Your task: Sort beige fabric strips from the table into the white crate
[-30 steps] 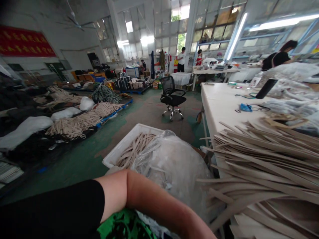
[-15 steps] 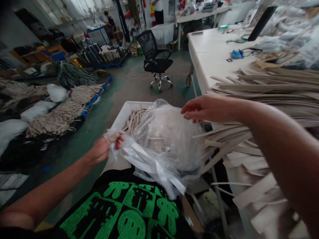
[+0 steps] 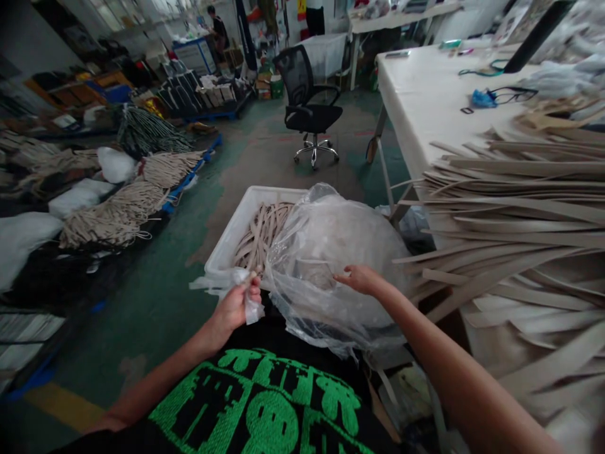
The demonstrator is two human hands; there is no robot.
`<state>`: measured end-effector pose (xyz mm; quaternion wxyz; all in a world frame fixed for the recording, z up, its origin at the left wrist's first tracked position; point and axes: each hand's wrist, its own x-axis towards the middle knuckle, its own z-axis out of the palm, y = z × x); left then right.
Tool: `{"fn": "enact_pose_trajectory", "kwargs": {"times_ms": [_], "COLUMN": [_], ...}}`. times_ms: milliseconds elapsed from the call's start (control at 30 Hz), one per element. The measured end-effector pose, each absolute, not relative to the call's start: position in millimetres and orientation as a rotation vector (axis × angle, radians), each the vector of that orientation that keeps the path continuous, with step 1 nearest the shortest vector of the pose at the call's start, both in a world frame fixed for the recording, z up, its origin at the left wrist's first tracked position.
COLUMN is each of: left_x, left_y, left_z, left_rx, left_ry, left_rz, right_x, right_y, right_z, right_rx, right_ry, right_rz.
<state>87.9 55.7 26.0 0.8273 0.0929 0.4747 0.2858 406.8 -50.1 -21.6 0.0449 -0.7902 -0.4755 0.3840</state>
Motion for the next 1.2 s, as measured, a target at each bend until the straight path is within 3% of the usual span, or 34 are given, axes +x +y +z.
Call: {"fn": "enact_pose_trajectory", "kwargs": {"times_ms": [167, 333, 467, 633, 800, 1000, 1200], "left_x": [114, 140, 152, 169, 187, 207, 210], "left_y": [51, 59, 57, 54, 49, 33, 19], "left_z": [29, 41, 39, 40, 52, 62, 63], "left_rx": [0.260, 0.353, 0.394, 0.498, 0.651, 0.731, 0.802], "left_ry": [0.800, 0.672, 0.663, 0.700, 0.655, 0.589, 0.443], "left_rz": [0.473, 0.437, 0.385, 0.418, 0.396, 0.316, -0.035], "right_x": [400, 413, 427, 423, 407, 381, 379], "right_y": [-55, -48, -47, -56, -55, -36, -18], "right_z": [-52, -46, -4, 82, 139, 130, 108], "right_rx": [-2.524, -2.405, -2.184, -1.687, -1.605, -1.588, -1.708], "right_ry": [-1.305, -1.204, -1.123, -0.987, -0.986, -1.041, -1.133], "right_rz": [1.071, 0.989, 0.913, 0.864, 0.792, 0.835, 0.766]}}
